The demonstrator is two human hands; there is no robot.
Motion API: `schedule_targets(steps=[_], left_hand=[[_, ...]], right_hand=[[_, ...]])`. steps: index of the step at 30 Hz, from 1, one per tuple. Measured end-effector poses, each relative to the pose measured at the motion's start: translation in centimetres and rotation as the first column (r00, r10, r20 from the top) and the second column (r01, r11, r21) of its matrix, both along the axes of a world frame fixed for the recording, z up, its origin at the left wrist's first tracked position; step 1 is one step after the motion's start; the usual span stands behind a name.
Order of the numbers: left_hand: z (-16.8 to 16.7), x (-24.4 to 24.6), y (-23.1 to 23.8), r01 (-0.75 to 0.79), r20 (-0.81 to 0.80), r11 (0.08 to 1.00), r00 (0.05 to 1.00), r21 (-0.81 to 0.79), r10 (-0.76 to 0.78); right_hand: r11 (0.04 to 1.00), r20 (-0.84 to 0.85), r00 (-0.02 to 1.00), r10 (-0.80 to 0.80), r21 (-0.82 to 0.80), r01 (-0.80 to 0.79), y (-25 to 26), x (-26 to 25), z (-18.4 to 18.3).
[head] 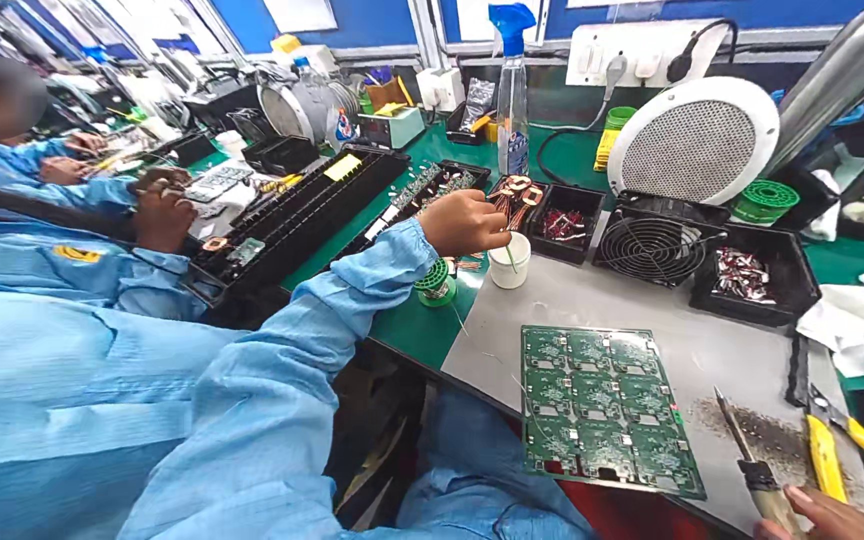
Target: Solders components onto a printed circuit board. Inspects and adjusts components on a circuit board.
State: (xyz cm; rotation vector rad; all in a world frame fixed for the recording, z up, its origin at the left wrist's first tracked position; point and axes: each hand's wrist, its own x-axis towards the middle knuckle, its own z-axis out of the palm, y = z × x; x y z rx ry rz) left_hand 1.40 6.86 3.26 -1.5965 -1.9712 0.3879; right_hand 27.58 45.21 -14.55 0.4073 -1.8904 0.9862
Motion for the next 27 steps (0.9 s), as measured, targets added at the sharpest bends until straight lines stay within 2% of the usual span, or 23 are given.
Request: schedule_targets(steps=[2,6,8,10,12,14,17,19,22,25,27], left_hand=[[0.7,1.3,-0.2,-0.067,0.037,0.996,0.997,0.052,0.065],[0.9,6.5,-0.4,-0.117,0.001,0.947,0.993,0.298,0.122],[-0.6,10.1,0.4,-0.084,0.140,0.912,0.990,0.402,0.029],[-3.2,13.3,1.2,-0.039,0.357,0.924,0.928,0.380,-0.108],[-6.5,14.9,1.9,0.018,0.486,0.939,0.852,0.345,-0.195],[-9.4,15.3,2.3,0.003,0.520,0.923,0.825,0.385,-0.219],[-11.5,15.2,2.2,-0.084,0.530,0.882,0.824,0.464,-0.200],[-11.8,15.2,2.2,-0.143,0.571,0.829,0.786,0.541,-0.237],[-11.7,14.9,2.3,-0.206,0.632,0.763,0.708,0.612,-0.316],[-11.8,14.7,2.7,-0.245,0.658,0.744,0.678,0.621,-0.326],[-12.2,14.7,2.8,-0.280,0.672,0.738,0.676,0.614,-0.302]], right_hand=[[1.000,-0.009,1.000,-0.003,0.010,0.003,0.1,0.1,-0.2],[1.000,-0.005,1.000,-0.017,0.008,0.017,0.2,0.5,-0.1],[1.000,-0.002,1.000,-0.021,0.001,0.021,0.2,0.3,0.1],[1.000,0.002,1.000,-0.018,0.007,0.018,0.2,0.3,0.3],[1.000,0.003,1.000,-0.011,-0.010,0.011,0.1,0.5,0.5],[0.999,0.011,1.000,-0.017,-0.030,0.018,0.2,1.0,0.8],[0.994,0.014,0.994,-0.111,0.017,0.111,0.3,2.6,0.6],[0.962,-0.007,0.970,-0.243,0.129,0.242,1.0,3.9,-0.6],[0.841,-0.071,0.907,-0.415,0.350,0.412,2.4,4.6,-2.9],[0.827,-0.057,0.900,-0.431,0.374,0.420,2.3,4.4,-3.3],[0.866,0.025,0.930,-0.366,0.375,0.331,1.6,4.4,-2.1]])
